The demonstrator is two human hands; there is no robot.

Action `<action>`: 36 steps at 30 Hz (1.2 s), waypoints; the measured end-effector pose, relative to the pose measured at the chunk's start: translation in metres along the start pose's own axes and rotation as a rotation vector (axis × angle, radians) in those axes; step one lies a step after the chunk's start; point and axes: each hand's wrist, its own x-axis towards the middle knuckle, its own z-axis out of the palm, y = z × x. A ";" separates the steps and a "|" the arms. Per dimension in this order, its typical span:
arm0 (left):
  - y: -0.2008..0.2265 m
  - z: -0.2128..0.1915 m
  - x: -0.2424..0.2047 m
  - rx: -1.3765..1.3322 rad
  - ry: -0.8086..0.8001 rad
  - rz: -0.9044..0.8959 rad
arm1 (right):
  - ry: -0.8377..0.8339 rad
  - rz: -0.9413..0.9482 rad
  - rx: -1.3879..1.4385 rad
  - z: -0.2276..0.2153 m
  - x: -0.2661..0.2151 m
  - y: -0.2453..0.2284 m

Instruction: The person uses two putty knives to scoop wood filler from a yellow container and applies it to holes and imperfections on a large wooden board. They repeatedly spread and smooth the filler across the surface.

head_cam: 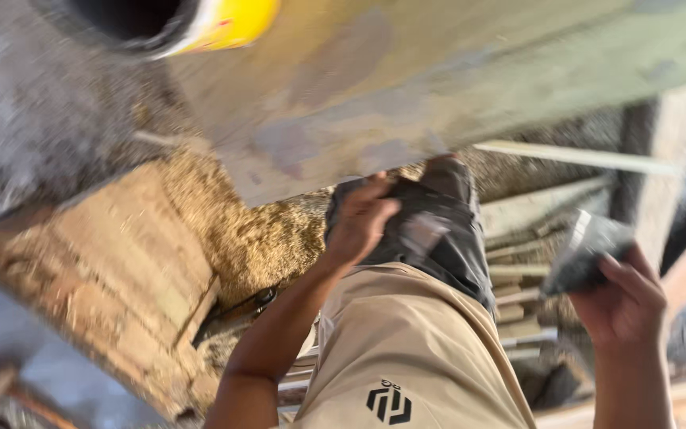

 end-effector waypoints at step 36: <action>0.022 -0.098 -0.030 -0.093 0.261 -0.148 | -0.351 -0.390 -1.223 0.149 0.075 0.025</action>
